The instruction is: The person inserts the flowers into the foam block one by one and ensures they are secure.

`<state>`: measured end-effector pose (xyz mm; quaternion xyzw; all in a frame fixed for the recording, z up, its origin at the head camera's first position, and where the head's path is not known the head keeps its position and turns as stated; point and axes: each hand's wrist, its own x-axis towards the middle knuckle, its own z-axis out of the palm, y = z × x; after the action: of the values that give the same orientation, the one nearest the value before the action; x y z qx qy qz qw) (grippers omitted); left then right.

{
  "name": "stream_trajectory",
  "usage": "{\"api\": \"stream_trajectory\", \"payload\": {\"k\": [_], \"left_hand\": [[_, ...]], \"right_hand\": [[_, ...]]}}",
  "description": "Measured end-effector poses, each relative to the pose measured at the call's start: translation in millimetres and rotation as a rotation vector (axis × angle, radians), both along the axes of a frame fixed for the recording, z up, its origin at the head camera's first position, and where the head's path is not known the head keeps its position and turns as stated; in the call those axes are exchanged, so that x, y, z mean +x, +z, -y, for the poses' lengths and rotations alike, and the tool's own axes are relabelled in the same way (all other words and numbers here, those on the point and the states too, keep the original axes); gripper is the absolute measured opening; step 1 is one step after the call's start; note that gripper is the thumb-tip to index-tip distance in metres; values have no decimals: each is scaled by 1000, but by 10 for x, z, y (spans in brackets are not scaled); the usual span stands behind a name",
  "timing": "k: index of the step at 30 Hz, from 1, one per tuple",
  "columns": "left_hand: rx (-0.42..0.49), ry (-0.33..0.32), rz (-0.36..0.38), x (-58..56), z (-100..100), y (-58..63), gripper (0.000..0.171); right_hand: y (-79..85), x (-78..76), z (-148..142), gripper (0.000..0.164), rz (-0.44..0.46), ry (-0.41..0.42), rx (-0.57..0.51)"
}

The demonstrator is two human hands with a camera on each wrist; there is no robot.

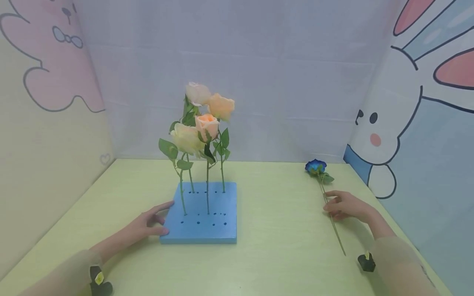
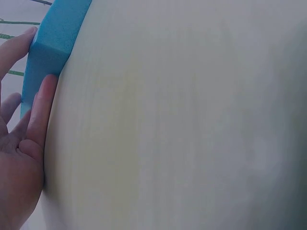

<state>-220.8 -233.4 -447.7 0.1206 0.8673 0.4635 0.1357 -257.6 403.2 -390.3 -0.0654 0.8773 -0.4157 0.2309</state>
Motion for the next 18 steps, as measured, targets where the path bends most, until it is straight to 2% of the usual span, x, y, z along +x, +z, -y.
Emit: {"api": "stream_trajectory", "payload": {"k": [11, 18], "left_hand": [[2, -13, -10, 18, -6, 24, 85], [11, -25, -25, 22, -3, 36, 85]], "right_hand": [[-12, -2, -67, 75, 54, 42, -89], [-18, 12, -73, 75, 33, 68, -144]]}}
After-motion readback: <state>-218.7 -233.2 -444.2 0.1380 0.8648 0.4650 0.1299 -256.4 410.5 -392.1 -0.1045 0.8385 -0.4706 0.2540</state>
